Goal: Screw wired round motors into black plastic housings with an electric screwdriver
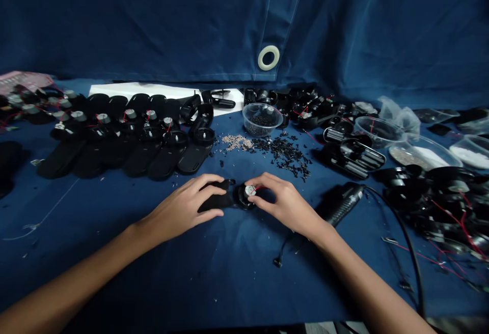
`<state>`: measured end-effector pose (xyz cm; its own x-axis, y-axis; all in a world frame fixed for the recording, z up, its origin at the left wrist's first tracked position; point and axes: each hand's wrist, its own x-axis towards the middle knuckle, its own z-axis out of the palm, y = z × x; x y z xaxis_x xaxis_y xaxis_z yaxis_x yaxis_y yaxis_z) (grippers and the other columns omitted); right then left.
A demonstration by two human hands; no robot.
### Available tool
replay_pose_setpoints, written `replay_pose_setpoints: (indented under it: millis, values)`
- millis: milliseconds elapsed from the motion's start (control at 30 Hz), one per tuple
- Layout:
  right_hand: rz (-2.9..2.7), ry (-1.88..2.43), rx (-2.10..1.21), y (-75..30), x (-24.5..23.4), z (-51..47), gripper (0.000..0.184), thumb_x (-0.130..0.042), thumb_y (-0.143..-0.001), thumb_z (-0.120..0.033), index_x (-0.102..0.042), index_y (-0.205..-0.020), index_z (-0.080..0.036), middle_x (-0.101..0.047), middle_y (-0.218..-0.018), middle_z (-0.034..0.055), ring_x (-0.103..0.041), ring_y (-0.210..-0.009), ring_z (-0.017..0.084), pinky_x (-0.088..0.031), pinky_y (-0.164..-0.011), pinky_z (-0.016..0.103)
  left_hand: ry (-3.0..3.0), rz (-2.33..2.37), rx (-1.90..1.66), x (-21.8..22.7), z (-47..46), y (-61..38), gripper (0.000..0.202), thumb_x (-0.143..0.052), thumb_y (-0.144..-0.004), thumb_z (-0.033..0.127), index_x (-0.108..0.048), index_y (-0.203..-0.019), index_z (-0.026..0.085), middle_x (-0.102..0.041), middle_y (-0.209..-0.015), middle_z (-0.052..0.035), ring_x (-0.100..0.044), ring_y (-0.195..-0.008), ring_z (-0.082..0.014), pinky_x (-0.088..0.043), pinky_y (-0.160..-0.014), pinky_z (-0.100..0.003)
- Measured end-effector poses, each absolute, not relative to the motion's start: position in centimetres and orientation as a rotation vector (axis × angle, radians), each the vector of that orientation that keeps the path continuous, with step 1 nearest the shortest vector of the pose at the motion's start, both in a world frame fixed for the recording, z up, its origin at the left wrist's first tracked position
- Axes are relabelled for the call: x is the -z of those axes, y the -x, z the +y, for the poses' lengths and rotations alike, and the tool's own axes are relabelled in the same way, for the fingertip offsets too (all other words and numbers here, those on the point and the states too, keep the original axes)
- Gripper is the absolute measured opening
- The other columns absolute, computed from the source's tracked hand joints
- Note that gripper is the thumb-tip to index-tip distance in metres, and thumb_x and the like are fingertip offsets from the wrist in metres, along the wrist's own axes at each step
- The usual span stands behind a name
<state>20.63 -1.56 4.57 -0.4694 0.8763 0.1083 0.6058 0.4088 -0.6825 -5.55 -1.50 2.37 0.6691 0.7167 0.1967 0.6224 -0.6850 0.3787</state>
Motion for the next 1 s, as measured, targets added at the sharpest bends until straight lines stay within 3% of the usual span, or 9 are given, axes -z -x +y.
replay_pose_setpoints:
  millis: [133,1000]
  values:
    - [-2.237,1.227,-0.833,-20.6,-4.5,-1.4,0.023,-0.056,-0.087,-0.028,-0.059,-0.109,-0.024,-0.061,-0.106,-0.0004,-0.057,-0.096,0.011,-0.043,-0.089,0.027,-2.706,0.916,-0.612,-2.6,-1.3,4.9,0.032,-0.054,-0.091,0.038,-0.053,-0.120,0.025,-0.053,-0.126,-0.0005,-0.044,-0.122,-0.0165,-0.035,-0.105,-0.034]
    - [-2.286,1.186,-0.858,-20.5,-4.5,-1.3,0.024,-0.053,-0.089,-0.030,-0.058,-0.112,-0.024,-0.061,-0.107,-0.0002,-0.056,-0.098,0.011,-0.043,-0.090,0.027,-3.002,0.896,-0.503,-3.1,-1.5,3.7,0.033,-0.051,-0.093,0.037,-0.053,-0.121,0.020,-0.057,-0.123,0.0005,-0.045,-0.116,-0.0226,-0.041,-0.094,-0.037]
